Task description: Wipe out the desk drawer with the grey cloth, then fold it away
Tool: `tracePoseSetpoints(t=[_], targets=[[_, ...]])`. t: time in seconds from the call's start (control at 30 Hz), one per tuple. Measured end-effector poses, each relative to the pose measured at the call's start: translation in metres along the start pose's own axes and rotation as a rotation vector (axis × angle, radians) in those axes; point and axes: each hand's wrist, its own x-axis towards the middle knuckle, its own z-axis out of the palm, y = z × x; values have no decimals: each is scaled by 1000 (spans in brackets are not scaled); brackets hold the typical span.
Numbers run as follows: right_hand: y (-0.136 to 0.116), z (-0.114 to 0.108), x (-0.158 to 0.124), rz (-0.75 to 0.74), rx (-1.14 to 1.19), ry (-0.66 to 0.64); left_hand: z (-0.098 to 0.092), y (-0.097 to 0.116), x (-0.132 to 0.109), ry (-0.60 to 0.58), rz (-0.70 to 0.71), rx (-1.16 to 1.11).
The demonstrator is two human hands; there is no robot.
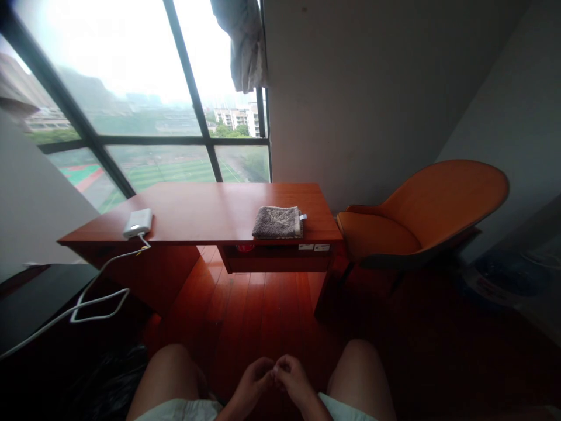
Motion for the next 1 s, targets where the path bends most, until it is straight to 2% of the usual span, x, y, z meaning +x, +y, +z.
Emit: tracePoseSetpoints(t=[0.2, 0.63, 1.0], targets=[[4, 1, 1, -23, 17, -9, 0, -1, 0, -10, 3, -6], [-5, 4, -2, -12, -15, 7, -1, -5, 1, -11, 17, 22], [8, 3, 3, -32, -16, 24, -1, -7, 0, -17, 18, 27]])
